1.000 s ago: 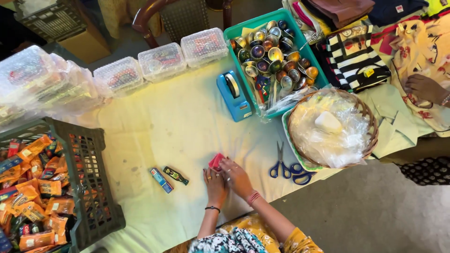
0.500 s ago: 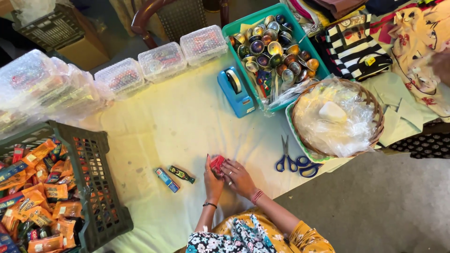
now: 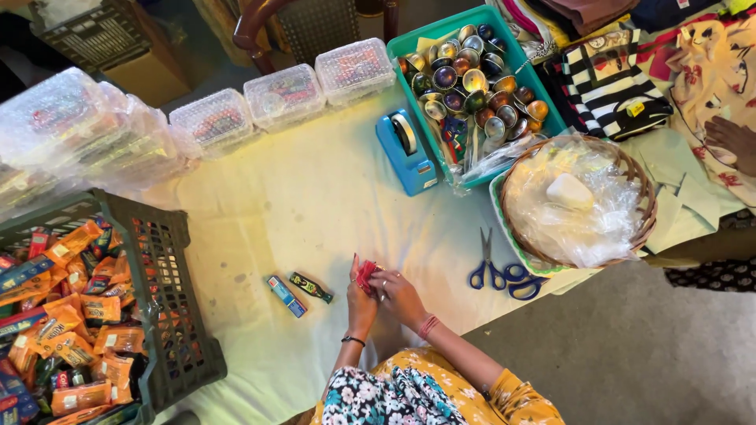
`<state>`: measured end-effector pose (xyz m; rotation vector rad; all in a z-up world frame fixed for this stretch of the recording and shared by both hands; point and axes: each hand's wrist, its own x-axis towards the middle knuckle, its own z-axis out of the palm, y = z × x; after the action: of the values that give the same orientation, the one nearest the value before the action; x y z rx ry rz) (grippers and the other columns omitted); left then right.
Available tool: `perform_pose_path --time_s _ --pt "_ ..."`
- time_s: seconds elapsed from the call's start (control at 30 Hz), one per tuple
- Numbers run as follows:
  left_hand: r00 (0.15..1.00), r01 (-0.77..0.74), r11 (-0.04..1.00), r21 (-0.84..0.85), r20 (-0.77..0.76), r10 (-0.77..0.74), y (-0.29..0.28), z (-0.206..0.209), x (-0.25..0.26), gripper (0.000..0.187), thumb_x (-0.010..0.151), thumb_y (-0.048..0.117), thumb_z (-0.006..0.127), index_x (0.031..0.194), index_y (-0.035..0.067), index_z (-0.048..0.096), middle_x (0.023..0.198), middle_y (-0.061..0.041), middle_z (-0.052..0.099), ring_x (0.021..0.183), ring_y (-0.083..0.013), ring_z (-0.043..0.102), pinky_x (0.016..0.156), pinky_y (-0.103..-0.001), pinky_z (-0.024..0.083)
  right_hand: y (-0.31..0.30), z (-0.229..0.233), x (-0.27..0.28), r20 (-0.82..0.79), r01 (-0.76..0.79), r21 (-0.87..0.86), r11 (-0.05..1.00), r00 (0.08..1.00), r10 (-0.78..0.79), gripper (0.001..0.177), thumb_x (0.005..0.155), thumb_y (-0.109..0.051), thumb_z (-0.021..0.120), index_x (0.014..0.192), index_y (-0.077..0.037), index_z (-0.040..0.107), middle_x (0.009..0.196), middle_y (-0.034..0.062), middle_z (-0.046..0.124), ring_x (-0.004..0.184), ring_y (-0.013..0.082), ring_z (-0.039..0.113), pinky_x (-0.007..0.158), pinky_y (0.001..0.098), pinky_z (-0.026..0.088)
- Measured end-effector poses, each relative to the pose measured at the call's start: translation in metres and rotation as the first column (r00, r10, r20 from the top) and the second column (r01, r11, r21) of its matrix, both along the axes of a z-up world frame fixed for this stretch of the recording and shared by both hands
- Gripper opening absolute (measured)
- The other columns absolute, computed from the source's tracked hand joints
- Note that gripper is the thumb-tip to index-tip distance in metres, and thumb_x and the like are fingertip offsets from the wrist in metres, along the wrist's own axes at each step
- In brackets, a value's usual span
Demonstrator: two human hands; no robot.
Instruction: The person packs small items, including a spoon, a tube of toothpaste, and a small bottle, into a clear plastic bag. They then place the filled bag into a clear plastic container. The person also handles a red patterned cloth and a roll of tape during the process.
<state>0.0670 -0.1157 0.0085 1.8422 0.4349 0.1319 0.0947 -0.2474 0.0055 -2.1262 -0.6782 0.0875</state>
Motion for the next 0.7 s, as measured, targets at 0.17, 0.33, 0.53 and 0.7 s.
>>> perform_pose_path --time_s 0.17,0.33,0.53,0.7 --pt "0.991 -0.064 0.996 -0.066 0.112 0.071 0.001 0.027 0.006 0.100 0.076 -0.006 0.076 0.159 0.007 0.021 0.126 -0.018 0.069 0.115 -0.0261 0.068 0.099 -0.036 0.052 -0.005 0.017 0.014 -0.153 0.166 0.107 0.980 0.977 -0.149 0.031 0.091 -0.004 0.065 0.122 -0.006 0.072 0.124 0.0121 0.071 0.116 0.0301 0.065 0.100 0.0388 0.053" --pt "0.987 -0.087 0.977 -0.194 0.120 0.111 0.000 -0.012 -0.002 0.078 0.086 -0.004 0.068 0.152 0.006 0.028 0.132 -0.014 0.068 0.117 -0.0219 0.069 0.101 -0.034 0.054 0.002 0.068 0.002 0.033 -0.004 0.167 0.986 0.999 -0.001 0.028 0.093 -0.009 0.068 0.120 -0.005 0.073 0.124 0.0139 0.070 0.120 0.0333 0.064 0.104 0.0427 0.050" --pt "0.970 -0.042 0.831 -0.554 0.175 0.166 0.006 -0.034 -0.009 0.066 0.084 -0.008 0.070 0.139 0.004 0.037 0.130 -0.010 0.066 0.117 -0.0184 0.065 0.097 -0.033 0.055 -0.003 0.078 0.006 -0.059 0.081 0.191 0.978 0.996 -0.071 0.033 0.097 -0.009 0.063 0.129 -0.006 0.070 0.130 0.0145 0.069 0.123 0.0319 0.062 0.106 0.0415 0.049" --pt "0.981 0.014 0.673 -0.739 0.139 0.133 0.013 -0.032 -0.012 0.054 0.088 -0.004 0.072 0.136 0.002 0.050 0.125 -0.009 0.068 0.112 -0.0163 0.066 0.094 -0.032 0.055 -0.006 0.092 -0.003 -0.051 0.070 0.234 0.970 0.997 -0.060 0.037 0.096 -0.012 0.063 0.132 -0.005 0.066 0.134 0.0161 0.066 0.127 0.0333 0.059 0.109 0.0419 0.046"
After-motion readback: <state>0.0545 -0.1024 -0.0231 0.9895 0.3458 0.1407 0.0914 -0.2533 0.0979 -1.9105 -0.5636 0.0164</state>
